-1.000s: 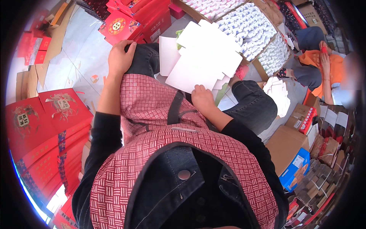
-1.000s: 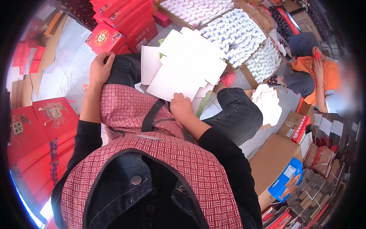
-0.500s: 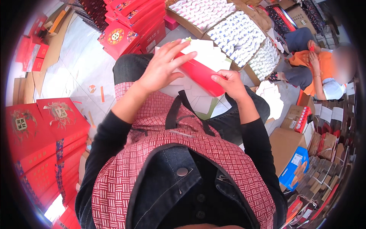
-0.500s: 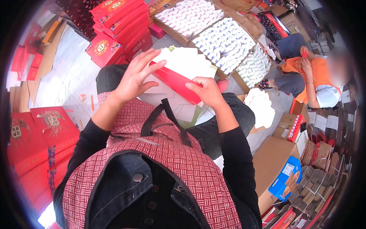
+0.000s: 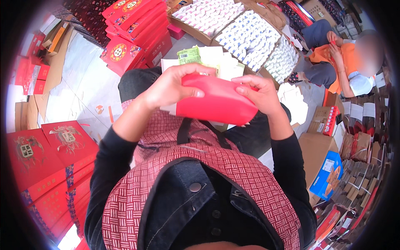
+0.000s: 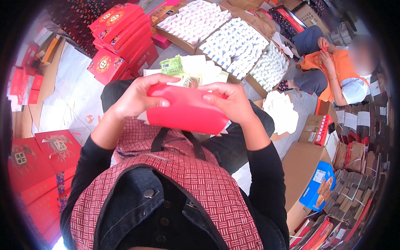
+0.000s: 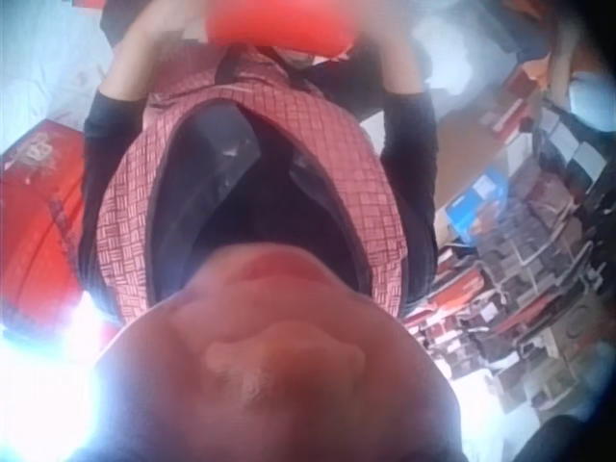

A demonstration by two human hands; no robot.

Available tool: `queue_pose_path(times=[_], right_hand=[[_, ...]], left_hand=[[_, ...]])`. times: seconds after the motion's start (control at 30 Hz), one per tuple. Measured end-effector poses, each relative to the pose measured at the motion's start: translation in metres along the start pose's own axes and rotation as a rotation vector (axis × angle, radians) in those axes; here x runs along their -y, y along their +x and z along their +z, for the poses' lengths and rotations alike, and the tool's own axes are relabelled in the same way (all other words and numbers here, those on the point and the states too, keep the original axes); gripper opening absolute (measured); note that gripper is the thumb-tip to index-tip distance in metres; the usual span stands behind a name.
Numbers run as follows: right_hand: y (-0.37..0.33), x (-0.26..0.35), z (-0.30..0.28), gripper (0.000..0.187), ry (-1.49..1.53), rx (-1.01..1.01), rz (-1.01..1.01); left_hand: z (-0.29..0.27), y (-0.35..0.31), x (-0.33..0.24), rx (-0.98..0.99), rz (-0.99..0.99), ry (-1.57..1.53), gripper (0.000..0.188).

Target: The person sits on the floor and repeatedly folds red paper envelopes, inserts small green packets into them, and stacks the finished units. The workspace contains stacks of red envelopes, white paper sheets, and boxes of small items.

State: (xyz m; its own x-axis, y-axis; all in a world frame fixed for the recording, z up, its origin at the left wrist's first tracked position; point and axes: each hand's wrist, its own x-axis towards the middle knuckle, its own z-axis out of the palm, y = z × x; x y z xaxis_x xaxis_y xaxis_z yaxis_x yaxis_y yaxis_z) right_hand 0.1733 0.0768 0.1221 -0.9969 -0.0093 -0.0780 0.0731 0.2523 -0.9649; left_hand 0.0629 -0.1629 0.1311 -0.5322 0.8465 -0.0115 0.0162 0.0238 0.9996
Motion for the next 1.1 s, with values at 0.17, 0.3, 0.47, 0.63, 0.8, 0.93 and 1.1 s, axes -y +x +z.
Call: queue_pose_path(times=[0.17, 0.3, 0.47, 0.63, 0.8, 0.93, 1.1], right_hand=[[-0.050, 0.042, 0.011, 0.041, -0.320, 0.153, -0.187], [-0.073, 0.045, 0.018, 0.041, -0.199, 0.228, -0.066], [-0.080, 0.040, 0.023, 0.030, -0.286, 0.145, -0.208], [-0.092, 0.028, 0.025, 0.020, -0.428, 0.097, -0.355], [-0.078, 0.034, 0.007, 0.020, 0.004, 0.218, -0.207], [-0.023, -0.015, -0.015, 0.066, 0.316, 0.002, 0.077], [0.053, -0.129, -0.001, 0.081, -0.143, 0.472, 0.778]], left_hand=[[0.021, -0.051, -0.028, 0.022, -0.192, 0.019, 0.034], [0.027, -0.067, -0.030, 0.082, -0.285, 0.012, 0.031], [0.028, -0.073, -0.029, 0.105, -0.276, 0.055, 0.018], [0.024, -0.081, -0.012, 0.051, -0.212, -0.059, 0.016], [0.034, -0.079, -0.014, -0.174, -0.450, -0.221, 0.016], [0.026, -0.082, -0.003, 0.039, -0.011, -0.207, 0.015], [0.022, -0.068, -0.009, 0.186, 0.266, -0.305, 0.011]])
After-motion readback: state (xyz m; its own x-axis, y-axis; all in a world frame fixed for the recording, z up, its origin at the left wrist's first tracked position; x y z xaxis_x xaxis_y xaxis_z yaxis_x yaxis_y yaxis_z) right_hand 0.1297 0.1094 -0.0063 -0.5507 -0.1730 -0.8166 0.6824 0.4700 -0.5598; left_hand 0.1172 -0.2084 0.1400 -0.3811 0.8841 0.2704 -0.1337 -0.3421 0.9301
